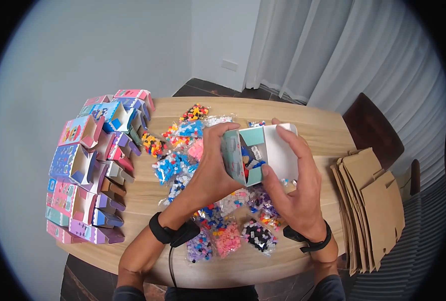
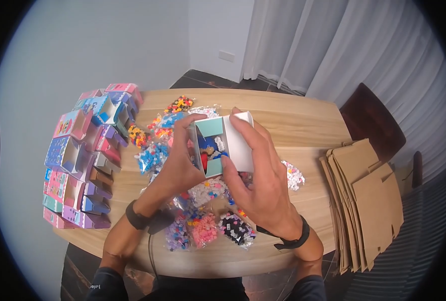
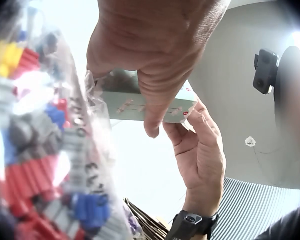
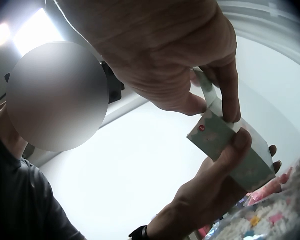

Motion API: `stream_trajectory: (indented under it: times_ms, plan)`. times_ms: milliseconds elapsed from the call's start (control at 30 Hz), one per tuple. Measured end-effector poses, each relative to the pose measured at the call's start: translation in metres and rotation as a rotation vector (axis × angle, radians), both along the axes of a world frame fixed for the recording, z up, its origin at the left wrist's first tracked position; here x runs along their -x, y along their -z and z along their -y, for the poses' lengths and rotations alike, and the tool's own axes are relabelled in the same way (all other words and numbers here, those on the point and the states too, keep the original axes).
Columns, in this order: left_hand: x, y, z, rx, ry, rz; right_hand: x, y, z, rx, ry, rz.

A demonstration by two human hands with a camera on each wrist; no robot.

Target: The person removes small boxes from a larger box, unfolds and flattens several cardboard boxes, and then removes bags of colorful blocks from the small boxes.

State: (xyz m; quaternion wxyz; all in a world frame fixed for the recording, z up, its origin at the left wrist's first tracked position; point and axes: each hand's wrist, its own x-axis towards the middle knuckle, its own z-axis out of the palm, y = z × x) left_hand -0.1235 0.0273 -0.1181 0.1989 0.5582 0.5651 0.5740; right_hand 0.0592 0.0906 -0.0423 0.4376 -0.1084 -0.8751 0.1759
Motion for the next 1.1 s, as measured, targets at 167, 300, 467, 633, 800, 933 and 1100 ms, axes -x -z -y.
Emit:
stream_trajectory:
  times_ms: [167, 300, 467, 633, 800, 933, 1100]
  plan:
    - [-0.009, -0.018, 0.007, 0.054, 0.022, 0.232, 0.001, 0.006, 0.006, 0.254, -0.128, -0.024]
    - [-0.012, -0.025, 0.008, 0.076, 0.095, 0.382, 0.001, 0.004, 0.003, 0.090, -0.136, 0.047]
    - [-0.011, -0.015, 0.005, -0.094, 0.033, 0.287, 0.001, -0.004, 0.011, 0.134, -0.145, -0.043]
    - [-0.015, -0.009, 0.002, -0.187, -0.020, 0.237, -0.002, 0.004, 0.001, 0.138, -0.026, 0.007]
    - [-0.021, -0.023, 0.010, -0.195, -0.092, -0.219, 0.002, 0.013, -0.010, 0.175, -0.013, -0.019]
    - [-0.022, -0.027, 0.014, -0.062, -0.173, -0.263, 0.002, 0.006, -0.008, 0.269, -0.160, -0.025]
    - [-0.025, -0.033, 0.018, -0.107, -0.222, -0.441, 0.005, 0.016, -0.010, 0.346, -0.108, -0.003]
